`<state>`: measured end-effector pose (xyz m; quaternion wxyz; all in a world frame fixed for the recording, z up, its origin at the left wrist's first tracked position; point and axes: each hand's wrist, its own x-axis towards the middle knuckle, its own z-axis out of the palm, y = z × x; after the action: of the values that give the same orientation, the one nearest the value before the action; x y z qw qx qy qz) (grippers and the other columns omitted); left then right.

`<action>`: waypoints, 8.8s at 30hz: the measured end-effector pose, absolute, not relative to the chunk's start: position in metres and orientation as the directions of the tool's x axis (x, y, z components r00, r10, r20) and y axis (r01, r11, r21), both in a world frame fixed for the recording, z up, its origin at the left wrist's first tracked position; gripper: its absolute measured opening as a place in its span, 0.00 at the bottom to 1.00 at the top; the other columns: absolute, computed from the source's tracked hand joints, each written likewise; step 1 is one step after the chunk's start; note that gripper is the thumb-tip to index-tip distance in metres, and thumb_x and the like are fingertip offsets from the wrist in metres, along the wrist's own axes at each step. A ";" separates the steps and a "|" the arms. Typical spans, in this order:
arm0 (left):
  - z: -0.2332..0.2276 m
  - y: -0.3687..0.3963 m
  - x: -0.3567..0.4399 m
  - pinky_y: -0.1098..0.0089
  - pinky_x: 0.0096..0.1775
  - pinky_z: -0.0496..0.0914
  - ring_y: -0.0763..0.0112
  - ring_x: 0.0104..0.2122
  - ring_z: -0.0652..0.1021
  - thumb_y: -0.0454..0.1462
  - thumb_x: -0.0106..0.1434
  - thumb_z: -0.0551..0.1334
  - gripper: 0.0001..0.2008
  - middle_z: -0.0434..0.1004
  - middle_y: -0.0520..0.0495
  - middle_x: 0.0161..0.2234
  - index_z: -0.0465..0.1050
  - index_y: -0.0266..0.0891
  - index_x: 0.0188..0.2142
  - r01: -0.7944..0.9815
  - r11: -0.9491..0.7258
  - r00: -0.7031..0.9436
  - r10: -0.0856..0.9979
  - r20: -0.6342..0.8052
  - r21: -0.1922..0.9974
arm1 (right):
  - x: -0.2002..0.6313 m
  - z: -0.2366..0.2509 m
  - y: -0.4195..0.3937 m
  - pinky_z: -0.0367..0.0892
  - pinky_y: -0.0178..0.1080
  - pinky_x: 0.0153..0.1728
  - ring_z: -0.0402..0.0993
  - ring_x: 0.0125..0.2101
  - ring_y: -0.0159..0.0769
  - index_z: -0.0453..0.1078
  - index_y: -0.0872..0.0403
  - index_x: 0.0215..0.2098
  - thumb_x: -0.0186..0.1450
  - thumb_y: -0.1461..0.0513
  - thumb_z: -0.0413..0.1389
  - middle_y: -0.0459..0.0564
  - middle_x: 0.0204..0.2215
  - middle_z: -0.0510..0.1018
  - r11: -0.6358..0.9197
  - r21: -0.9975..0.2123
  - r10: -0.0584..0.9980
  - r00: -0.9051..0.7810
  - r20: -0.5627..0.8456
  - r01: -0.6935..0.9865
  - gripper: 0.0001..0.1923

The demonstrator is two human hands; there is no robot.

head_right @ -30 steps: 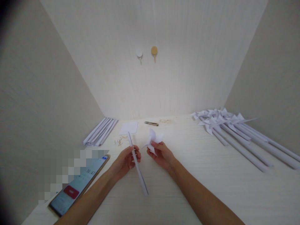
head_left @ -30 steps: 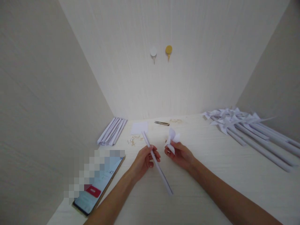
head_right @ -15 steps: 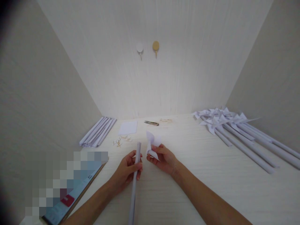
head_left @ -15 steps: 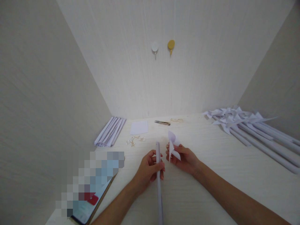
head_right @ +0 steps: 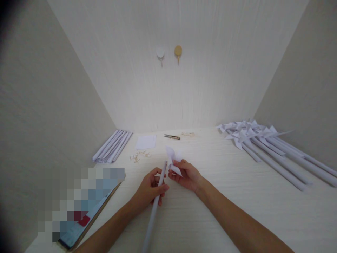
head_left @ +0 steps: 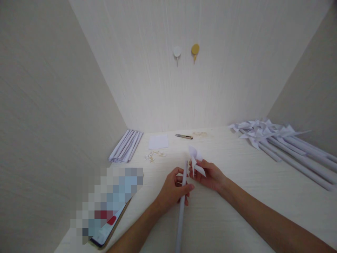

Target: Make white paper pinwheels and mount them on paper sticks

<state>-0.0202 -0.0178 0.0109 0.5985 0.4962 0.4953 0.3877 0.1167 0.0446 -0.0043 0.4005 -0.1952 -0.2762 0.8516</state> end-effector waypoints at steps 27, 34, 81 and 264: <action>0.007 -0.017 -0.021 0.80 0.10 0.60 0.82 0.08 0.64 0.38 0.45 0.62 0.15 0.66 0.59 0.15 0.56 0.39 0.30 0.003 0.178 0.219 0.960 -0.174 0.984 | 0.107 0.011 0.035 0.65 0.36 0.30 0.68 0.21 0.30 0.72 0.57 0.23 0.43 0.60 0.62 0.46 0.18 0.74 -0.361 -0.817 0.850 -0.519 -0.090 -0.450 0.10; 0.005 -0.016 -0.022 0.80 0.10 0.60 0.81 0.09 0.65 0.38 0.45 0.62 0.15 0.66 0.58 0.15 0.57 0.39 0.30 0.013 0.159 0.225 0.962 -0.158 0.987 | 0.106 0.003 0.038 0.65 0.35 0.25 0.68 0.20 0.31 0.73 0.58 0.23 0.45 0.61 0.61 0.47 0.18 0.74 -0.317 -0.830 0.866 -0.497 -0.055 -0.458 0.09; 0.000 0.006 -0.050 0.76 0.24 0.66 0.71 0.31 0.74 0.46 0.50 0.58 0.16 0.72 0.46 0.33 0.65 0.37 0.33 -0.330 -0.095 -0.291 0.957 -0.006 0.939 | 0.093 -0.003 0.022 0.56 0.30 0.18 0.61 0.16 0.25 0.54 0.53 0.24 0.52 0.66 0.52 0.42 0.19 0.70 0.232 -0.973 0.887 -0.411 0.211 0.001 0.08; 0.004 0.134 -0.116 0.69 0.50 0.55 0.66 0.53 0.59 0.44 0.53 0.55 0.30 0.55 0.37 0.54 0.53 0.29 0.52 0.980 -0.009 -0.027 0.984 0.177 0.200 | 0.106 0.003 0.025 0.59 0.30 0.21 0.59 0.20 0.25 0.59 0.55 0.18 0.50 0.70 0.50 0.43 0.22 0.62 0.315 -0.930 0.920 -0.300 0.250 0.189 0.07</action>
<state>-0.1161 0.1341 0.0044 0.0075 0.6974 0.7039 0.1344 0.1062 0.0250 0.0028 0.4320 -0.4042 -0.6861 0.4235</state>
